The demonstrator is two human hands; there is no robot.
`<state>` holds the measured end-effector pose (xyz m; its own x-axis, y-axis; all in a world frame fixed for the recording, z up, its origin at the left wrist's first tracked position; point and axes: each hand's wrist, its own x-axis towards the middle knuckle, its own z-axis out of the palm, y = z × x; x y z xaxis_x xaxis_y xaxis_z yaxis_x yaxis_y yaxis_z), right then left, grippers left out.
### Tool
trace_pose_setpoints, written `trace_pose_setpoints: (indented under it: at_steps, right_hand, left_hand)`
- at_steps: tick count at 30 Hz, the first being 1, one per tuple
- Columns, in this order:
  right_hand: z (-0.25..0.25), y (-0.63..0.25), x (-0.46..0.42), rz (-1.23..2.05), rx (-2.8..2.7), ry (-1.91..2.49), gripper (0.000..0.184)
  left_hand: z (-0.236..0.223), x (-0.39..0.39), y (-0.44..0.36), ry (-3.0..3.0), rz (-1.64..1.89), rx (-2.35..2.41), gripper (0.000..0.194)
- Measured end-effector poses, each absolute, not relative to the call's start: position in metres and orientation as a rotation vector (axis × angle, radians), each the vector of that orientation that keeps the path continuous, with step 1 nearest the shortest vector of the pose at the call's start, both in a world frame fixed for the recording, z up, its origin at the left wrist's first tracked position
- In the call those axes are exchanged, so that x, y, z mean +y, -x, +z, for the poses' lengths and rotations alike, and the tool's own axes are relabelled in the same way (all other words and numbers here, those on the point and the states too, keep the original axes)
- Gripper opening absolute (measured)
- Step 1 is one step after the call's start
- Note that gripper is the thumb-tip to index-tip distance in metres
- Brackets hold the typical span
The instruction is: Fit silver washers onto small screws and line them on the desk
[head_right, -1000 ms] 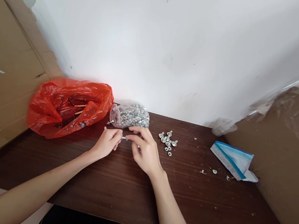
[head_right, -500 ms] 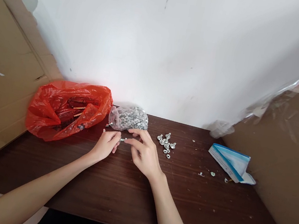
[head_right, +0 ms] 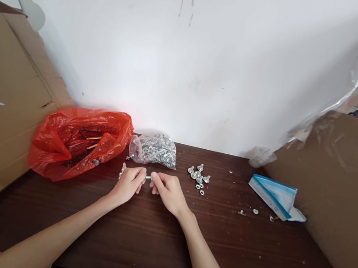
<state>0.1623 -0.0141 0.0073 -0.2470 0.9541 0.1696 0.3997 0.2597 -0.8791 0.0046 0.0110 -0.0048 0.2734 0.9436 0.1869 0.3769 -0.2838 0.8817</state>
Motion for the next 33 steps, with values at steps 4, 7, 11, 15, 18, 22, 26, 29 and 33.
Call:
trace_pose_setpoints:
  at_steps: [4, 7, 11, 15, 18, 22, 26, 29, 33]
  right_hand:
    - [0.0084, -0.1628, -0.0148, 0.91, -1.787, 1.244, 0.026]
    - [0.011, -0.1647, -0.015, 0.869, -1.758, 1.257, 0.028]
    - [0.0116, -0.1641, -0.0145, 0.863, -1.789, 1.256, 0.026]
    - [0.0107, -0.1632, -0.0137, 0.837, -1.762, 1.243, 0.024]
    - [0.0105, -0.1639, -0.013, 0.838, -1.753, 1.241, 0.024]
    - [0.0102, -0.1648, -0.0126, 0.844, -1.78, 1.233, 0.032]
    - [0.0096, -0.1653, -0.0127, 0.815, -1.745, 1.233, 0.024]
    - [0.0086, -0.1658, -0.0122, 0.857, -1.721, 1.236, 0.032]
    - [0.0071, -0.1664, -0.0117, 0.929, -1.713, 1.201, 0.035]
  left_hand:
    - [-0.0062, 0.0128, -0.0045, -1.798, 0.976, 1.21, 0.041]
    - [-0.0068, 0.0131, -0.0039, -1.792, 0.982, 1.213, 0.041]
    - [-0.0081, 0.0132, -0.0034, -1.76, 0.977, 1.199, 0.041]
    - [-0.009, 0.0134, -0.0035, -1.743, 0.977, 1.191, 0.041]
    - [-0.0085, 0.0133, -0.0039, -1.752, 0.976, 1.199, 0.041]
    - [-0.0074, 0.0138, -0.0041, -1.758, 0.969, 1.198, 0.041]
    - [-0.0073, 0.0137, -0.004, -1.757, 0.978, 1.189, 0.04]
    - [-0.0071, 0.013, -0.0041, -1.752, 0.979, 1.195, 0.04]
    - [-0.0065, 0.013, -0.0043, -1.743, 0.972, 1.199, 0.04]
